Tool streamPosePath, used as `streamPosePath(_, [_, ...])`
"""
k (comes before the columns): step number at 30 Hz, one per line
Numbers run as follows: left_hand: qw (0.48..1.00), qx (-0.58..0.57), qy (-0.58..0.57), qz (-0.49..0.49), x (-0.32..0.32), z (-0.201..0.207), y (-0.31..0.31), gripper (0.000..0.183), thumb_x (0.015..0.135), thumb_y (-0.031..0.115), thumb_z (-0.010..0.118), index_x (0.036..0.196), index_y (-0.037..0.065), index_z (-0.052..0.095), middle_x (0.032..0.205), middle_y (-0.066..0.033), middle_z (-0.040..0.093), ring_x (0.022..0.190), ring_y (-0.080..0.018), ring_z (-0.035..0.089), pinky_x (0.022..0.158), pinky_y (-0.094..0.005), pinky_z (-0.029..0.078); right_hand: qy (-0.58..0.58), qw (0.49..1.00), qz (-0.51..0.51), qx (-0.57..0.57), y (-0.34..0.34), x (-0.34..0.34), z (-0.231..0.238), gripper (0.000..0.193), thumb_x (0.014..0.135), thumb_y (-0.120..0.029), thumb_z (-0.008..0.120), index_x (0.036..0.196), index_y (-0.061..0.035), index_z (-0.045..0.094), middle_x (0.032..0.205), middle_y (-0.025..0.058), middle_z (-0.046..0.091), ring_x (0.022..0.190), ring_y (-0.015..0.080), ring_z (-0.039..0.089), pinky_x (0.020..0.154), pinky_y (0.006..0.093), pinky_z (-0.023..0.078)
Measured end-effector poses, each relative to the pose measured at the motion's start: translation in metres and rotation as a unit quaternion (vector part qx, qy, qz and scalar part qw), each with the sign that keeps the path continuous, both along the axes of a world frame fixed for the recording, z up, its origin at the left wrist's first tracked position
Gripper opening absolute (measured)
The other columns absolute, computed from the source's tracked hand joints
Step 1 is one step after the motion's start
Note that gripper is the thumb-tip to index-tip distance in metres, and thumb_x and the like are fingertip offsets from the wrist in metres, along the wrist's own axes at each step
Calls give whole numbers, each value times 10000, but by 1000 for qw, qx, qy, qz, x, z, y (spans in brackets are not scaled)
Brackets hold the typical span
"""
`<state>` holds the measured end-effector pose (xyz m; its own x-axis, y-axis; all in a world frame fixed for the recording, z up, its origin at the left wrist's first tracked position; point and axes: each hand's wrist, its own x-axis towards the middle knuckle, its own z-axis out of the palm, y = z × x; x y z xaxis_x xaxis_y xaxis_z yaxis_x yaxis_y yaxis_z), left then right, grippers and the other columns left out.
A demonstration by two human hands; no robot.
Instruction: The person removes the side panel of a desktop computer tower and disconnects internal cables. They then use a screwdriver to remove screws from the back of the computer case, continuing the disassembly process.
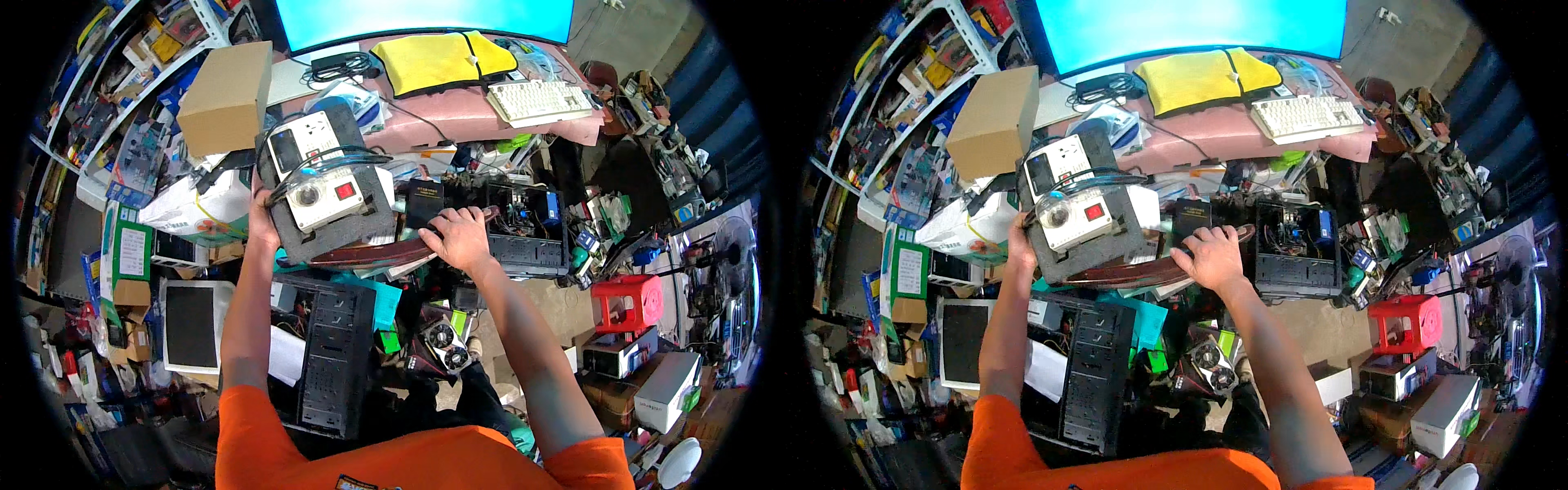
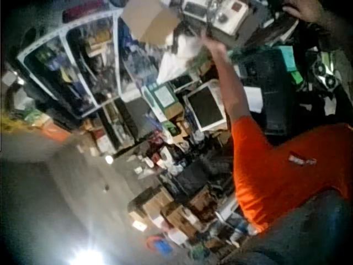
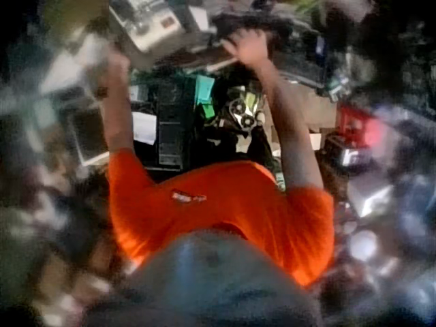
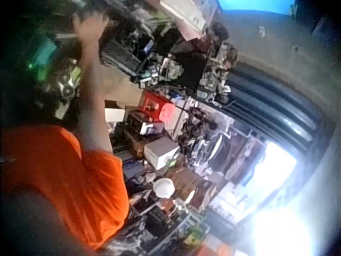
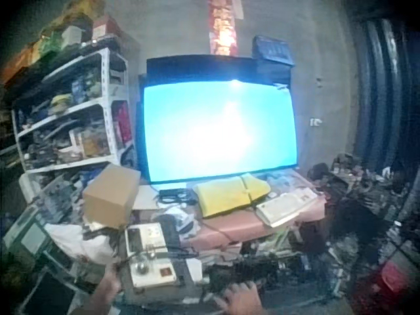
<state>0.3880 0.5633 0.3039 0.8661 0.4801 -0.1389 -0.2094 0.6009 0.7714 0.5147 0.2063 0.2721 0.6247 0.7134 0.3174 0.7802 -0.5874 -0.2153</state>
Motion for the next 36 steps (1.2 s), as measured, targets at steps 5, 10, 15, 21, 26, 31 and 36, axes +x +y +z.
streamPosePath(5, [998,-25,-62,17,23,-28,14,560,731,65,598,1258,68,405,1140,-67,539,1007,-228,586,870,-364,504,15,1000,-3,-3,1,-1,2,407,849,-492,503,871,-136,701,940,64,612,932,250,553,944,453,317])
streamPosePath(10, [997,58,-34,45,35,-23,21,434,760,-30,475,1183,63,450,1127,-66,523,1037,-194,560,878,-329,486,14,1000,-3,5,0,0,0,400,842,-484,513,874,-132,700,946,52,613,934,247,548,938,441,315])
streamPosePath(15, [992,76,-65,74,39,-24,21,448,736,-49,434,1164,80,464,1097,-65,524,1015,-193,563,864,-322,486,7,1000,-3,9,-1,1,-1,390,834,-482,524,868,-135,698,950,43,614,934,242,547,930,431,315])
streamPosePath(21, [995,-14,-38,88,29,-45,52,483,793,19,455,1267,112,441,1215,-74,515,1097,-239,544,915,-360,475,-1,1000,2,30,2,-1,0,370,811,-476,553,857,-137,696,946,44,615,922,247,553,922,447,322])
streamPosePath(26, [999,-17,20,41,18,-2,33,522,861,293,461,1275,-26,454,1274,-198,504,1128,-339,535,930,-495,461,-8,999,-7,34,0,-1,-1,341,799,-458,569,838,-142,692,926,42,612,900,247,556,918,440,324])
streamPosePath(31, [995,41,-30,89,61,42,11,496,872,297,480,1239,-36,490,1238,-195,535,1080,-347,555,941,-472,444,-6,999,0,45,0,-1,-2,328,789,-446,580,828,-140,692,907,46,610,885,243,555,897,430,330])
streamPosePath(36, [987,-128,-85,44,129,15,37,490,895,355,432,1246,21,506,1259,-149,539,1147,-317,514,1003,-453,376,-13,998,5,56,2,-2,4,315,783,-436,594,827,-140,693,900,44,614,884,245,559,892,434,335])
